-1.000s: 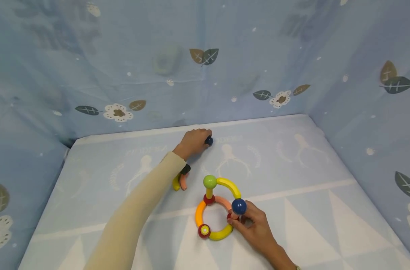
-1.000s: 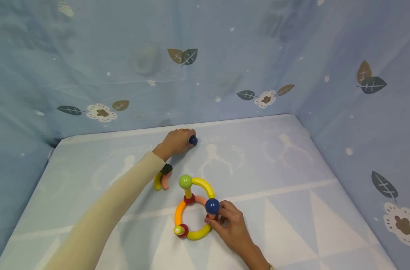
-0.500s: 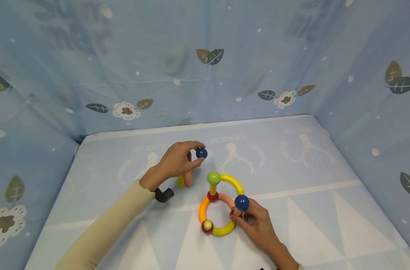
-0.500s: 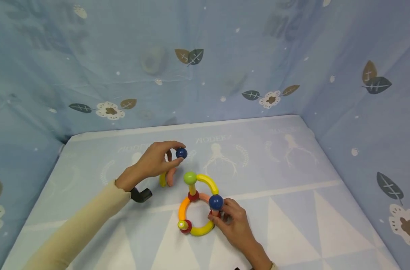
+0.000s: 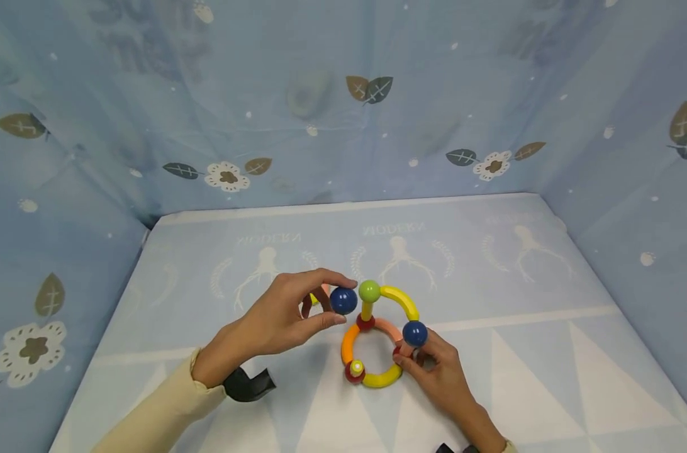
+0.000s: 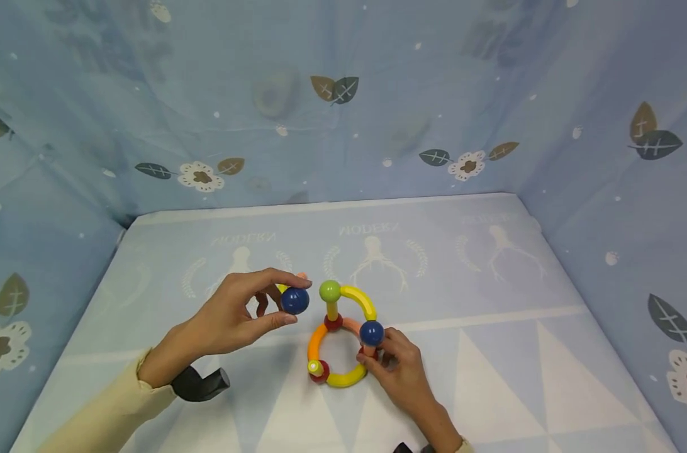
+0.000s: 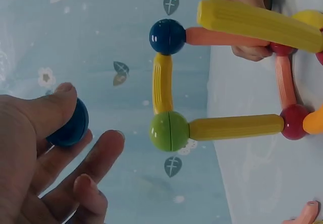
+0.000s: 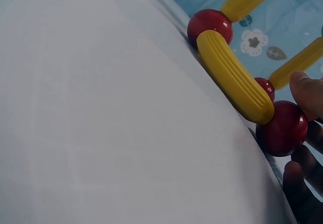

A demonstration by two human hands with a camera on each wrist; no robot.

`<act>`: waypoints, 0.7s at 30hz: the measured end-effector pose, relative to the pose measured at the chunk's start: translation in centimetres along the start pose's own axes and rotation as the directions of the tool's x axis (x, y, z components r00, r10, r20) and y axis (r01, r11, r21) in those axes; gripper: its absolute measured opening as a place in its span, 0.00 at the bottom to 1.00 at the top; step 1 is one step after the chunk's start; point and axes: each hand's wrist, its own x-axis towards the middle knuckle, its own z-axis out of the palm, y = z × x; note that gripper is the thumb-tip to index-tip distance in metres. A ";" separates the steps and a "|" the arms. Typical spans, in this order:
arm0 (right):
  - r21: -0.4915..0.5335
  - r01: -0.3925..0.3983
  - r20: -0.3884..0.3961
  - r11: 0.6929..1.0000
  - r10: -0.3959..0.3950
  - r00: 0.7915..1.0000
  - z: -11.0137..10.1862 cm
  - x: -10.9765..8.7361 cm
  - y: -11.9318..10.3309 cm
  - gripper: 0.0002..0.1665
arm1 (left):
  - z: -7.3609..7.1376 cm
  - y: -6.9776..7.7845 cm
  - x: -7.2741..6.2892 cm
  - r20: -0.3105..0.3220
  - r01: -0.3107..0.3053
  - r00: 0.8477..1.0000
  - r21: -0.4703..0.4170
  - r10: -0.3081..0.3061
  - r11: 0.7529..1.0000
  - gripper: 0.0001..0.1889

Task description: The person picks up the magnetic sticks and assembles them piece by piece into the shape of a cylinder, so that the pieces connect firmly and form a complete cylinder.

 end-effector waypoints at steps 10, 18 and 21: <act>-0.013 -0.015 0.015 1.000 0.015 1.000 0.0 0.4 0.1 0.17 | 1.3 1.0 -0.5 0.131 -0.174 0.979 0.162 0.154 0.971 0.16; 0.007 -0.003 0.009 1.000 0.003 1.000 0.3 -1.0 3.3 0.19 | 3.3 1.6 -1.2 0.224 -0.240 0.958 0.301 0.176 0.923 0.16; 0.019 0.015 0.011 1.000 -0.015 1.000 0.3 -1.2 3.6 0.19 | 3.9 1.5 -1.2 0.228 -0.259 0.954 0.305 0.194 0.916 0.15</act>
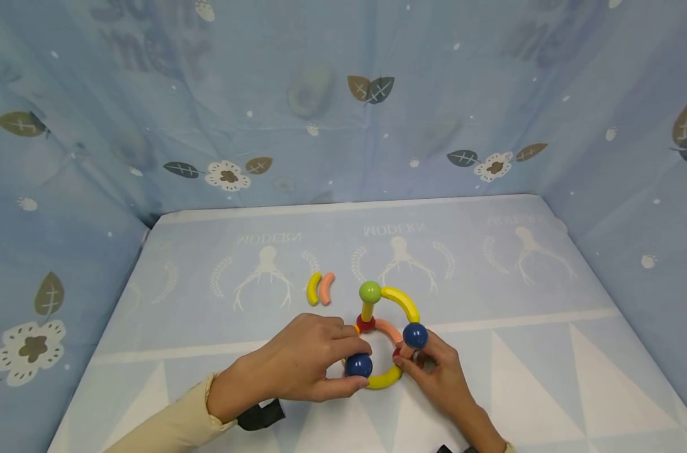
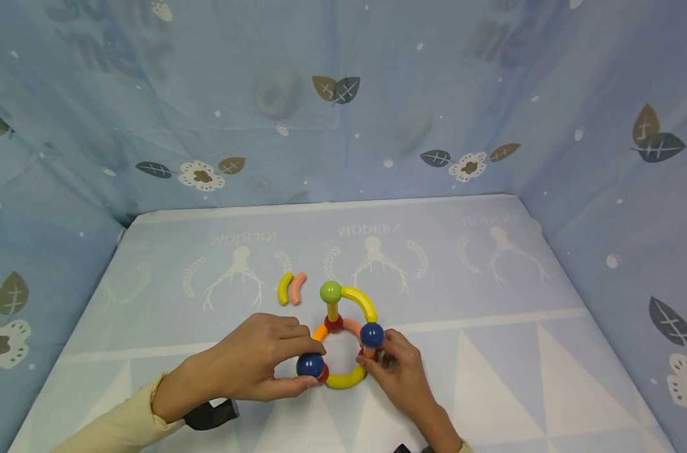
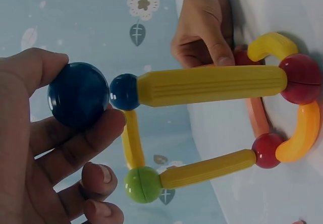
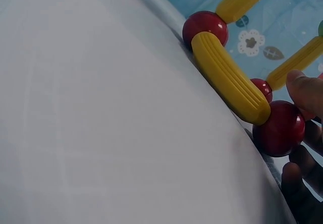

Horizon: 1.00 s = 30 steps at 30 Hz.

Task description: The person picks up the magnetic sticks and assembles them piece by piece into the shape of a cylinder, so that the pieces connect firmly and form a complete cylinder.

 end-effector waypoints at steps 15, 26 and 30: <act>0.001 -0.007 -0.003 1.000 0.007 1.000 0.1 0.3 -0.9 0.19 | 1.1 -0.9 -0.1 0.029 0.039 0.999 0.051 -0.040 0.998 0.18; 0.007 -0.044 0.004 0.999 0.044 0.999 -0.3 1.1 -3.7 0.18 | 0.8 -2.6 -0.2 -0.088 0.133 0.988 0.054 -0.127 0.990 0.17; 0.004 -0.056 0.009 0.998 0.056 0.998 -0.3 1.1 -3.6 0.17 | 1.7 -6.2 -0.3 -0.268 0.356 0.907 0.078 -0.324 0.931 0.09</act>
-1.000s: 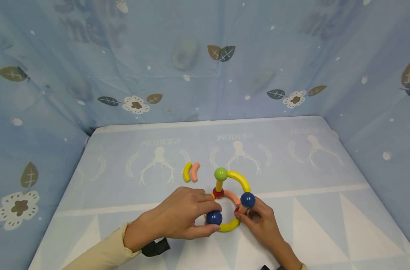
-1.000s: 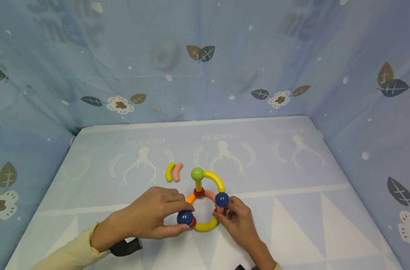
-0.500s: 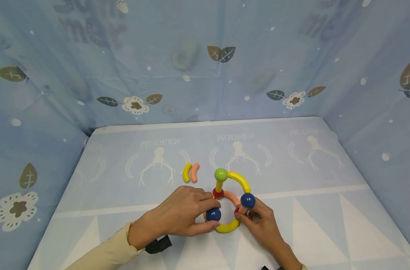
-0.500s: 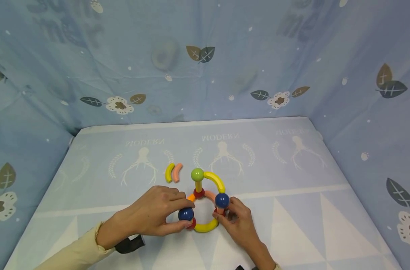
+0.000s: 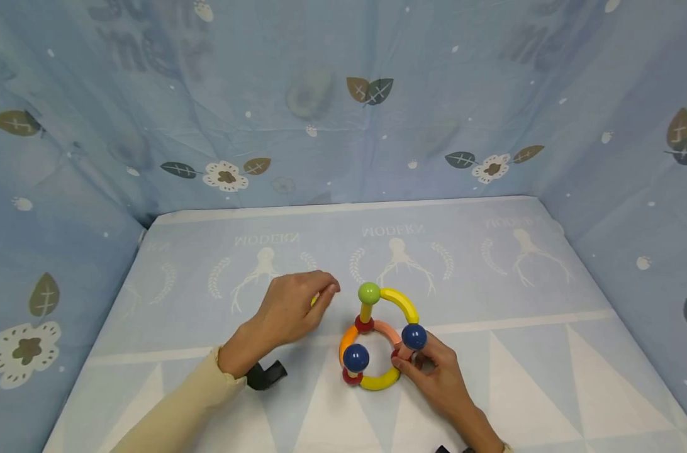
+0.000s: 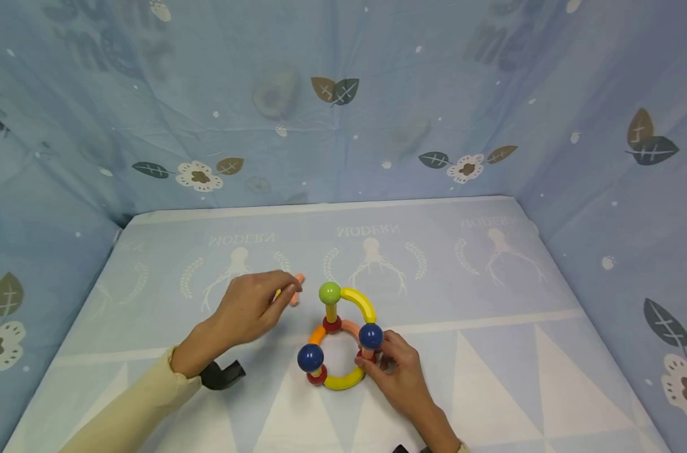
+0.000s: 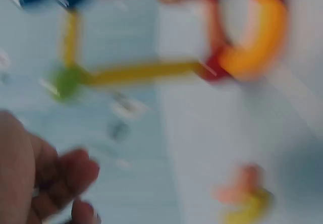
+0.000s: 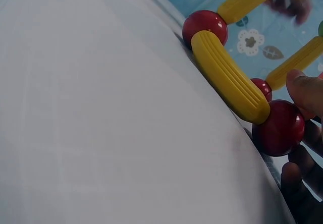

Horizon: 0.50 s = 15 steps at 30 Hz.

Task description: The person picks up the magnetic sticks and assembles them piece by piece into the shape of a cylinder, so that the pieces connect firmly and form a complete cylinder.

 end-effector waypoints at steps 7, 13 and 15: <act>-0.006 -0.017 0.006 1.000 0.017 1.000 0.0 0.0 0.1 0.17 | 4.3 -4.1 0.2 0.110 0.376 0.905 0.244 -0.411 0.894 0.14; 0.001 -0.017 0.004 1.000 0.017 1.000 0.0 0.0 0.0 0.17 | 6.2 -3.9 0.7 0.145 0.421 0.861 0.335 -0.487 0.843 0.16; -0.003 -0.015 0.003 1.000 0.015 1.000 0.0 0.1 -0.1 0.17 | 6.3 -3.5 0.7 0.117 0.427 0.867 0.330 -0.485 0.842 0.18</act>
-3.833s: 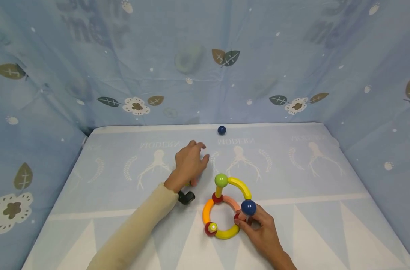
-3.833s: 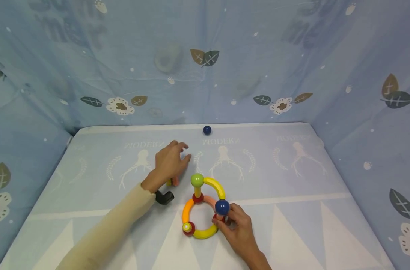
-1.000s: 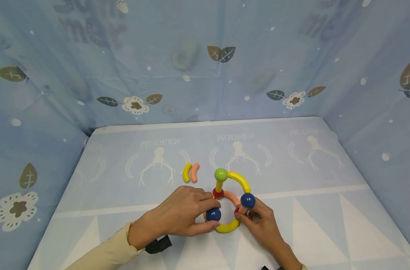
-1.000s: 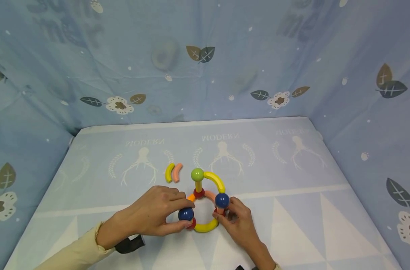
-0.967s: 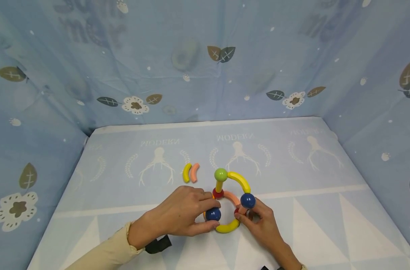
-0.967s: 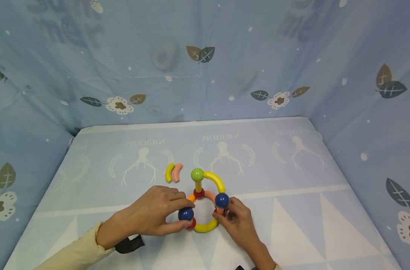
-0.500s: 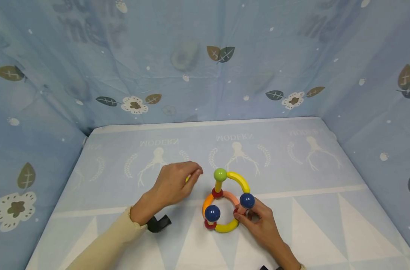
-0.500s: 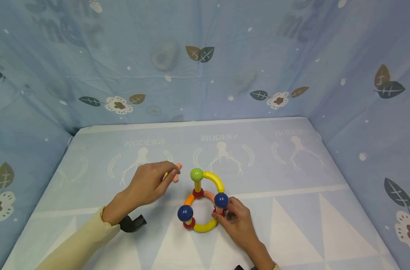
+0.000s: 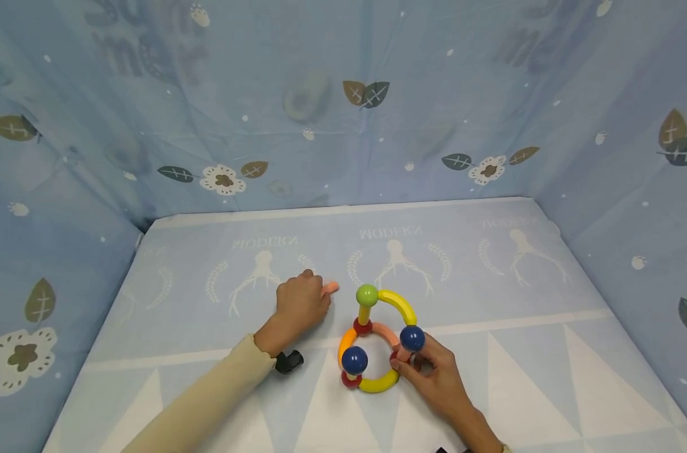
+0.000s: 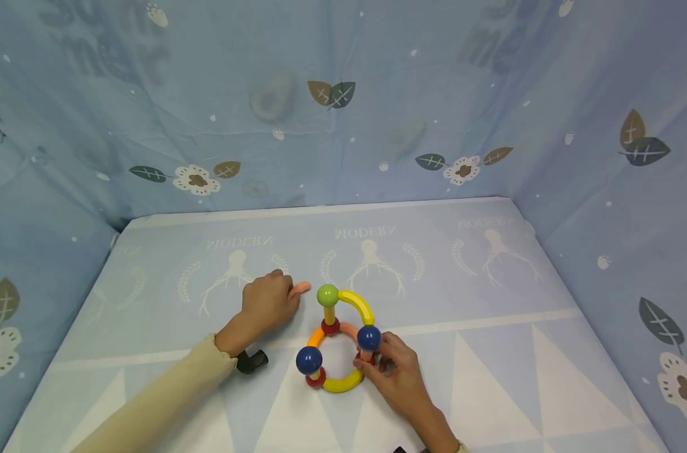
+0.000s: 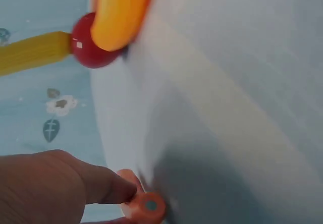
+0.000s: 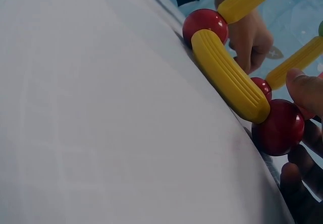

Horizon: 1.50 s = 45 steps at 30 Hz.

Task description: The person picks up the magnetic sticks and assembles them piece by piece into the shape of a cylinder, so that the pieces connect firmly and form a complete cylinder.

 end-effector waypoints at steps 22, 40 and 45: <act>-0.012 0.003 -0.005 1.000 -0.003 1.000 -0.1 0.0 -0.1 0.17 | -8.2 2.8 -5.5 0.422 0.332 0.904 -0.799 0.072 0.502 0.13; -0.011 0.001 0.000 1.000 -0.001 1.000 0.0 -0.1 0.1 0.17 | -8.3 3.7 -5.4 0.404 0.294 0.912 -0.767 0.074 0.570 0.19; -0.006 -0.009 0.007 1.000 0.009 1.000 0.0 -0.1 0.0 0.16 | -7.9 3.5 -5.1 0.379 0.272 0.923 -0.759 0.062 0.592 0.19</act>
